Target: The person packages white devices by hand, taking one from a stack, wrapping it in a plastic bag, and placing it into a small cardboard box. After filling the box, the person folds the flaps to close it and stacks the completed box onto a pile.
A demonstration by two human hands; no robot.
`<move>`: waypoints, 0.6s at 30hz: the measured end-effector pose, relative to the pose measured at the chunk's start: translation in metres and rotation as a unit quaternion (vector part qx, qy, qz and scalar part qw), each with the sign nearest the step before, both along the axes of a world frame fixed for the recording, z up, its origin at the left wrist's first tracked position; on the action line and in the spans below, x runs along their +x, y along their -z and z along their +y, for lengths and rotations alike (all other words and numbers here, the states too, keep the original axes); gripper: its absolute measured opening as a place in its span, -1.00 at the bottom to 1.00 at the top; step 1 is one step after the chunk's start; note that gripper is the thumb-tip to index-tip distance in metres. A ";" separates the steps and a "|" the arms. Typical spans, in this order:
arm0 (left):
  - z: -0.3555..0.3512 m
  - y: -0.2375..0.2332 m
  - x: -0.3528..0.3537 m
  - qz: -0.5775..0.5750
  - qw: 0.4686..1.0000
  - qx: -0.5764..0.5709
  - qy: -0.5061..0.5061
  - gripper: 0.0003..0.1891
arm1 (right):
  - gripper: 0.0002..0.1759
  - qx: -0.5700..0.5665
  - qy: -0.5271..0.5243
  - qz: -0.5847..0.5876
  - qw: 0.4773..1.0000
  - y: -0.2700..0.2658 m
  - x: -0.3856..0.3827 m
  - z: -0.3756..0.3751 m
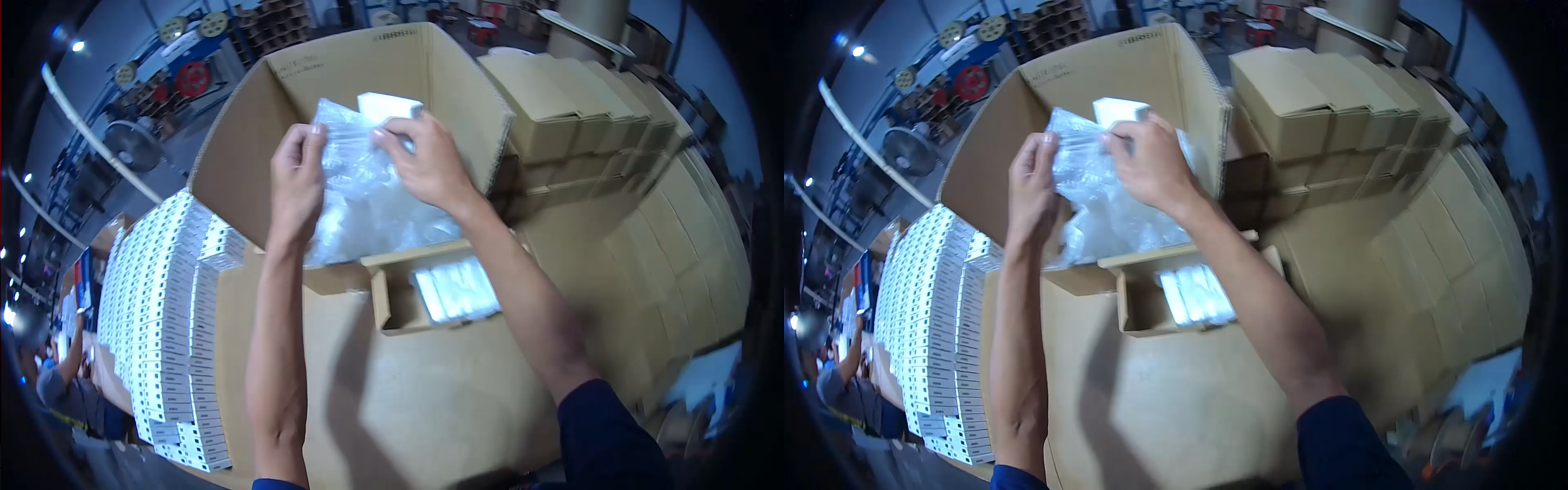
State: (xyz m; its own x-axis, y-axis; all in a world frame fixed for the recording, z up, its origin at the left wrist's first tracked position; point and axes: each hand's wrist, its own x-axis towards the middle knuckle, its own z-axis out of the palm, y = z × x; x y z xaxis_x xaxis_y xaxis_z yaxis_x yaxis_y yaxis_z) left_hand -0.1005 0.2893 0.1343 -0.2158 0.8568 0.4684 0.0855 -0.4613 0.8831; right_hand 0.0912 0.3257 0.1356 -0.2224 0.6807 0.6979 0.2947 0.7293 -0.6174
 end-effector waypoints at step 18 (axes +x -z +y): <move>-0.299 0.070 0.117 -0.248 0.952 -0.150 0.097 -0.88 | -0.77 -0.293 -0.123 0.235 0.918 0.068 0.099 -0.254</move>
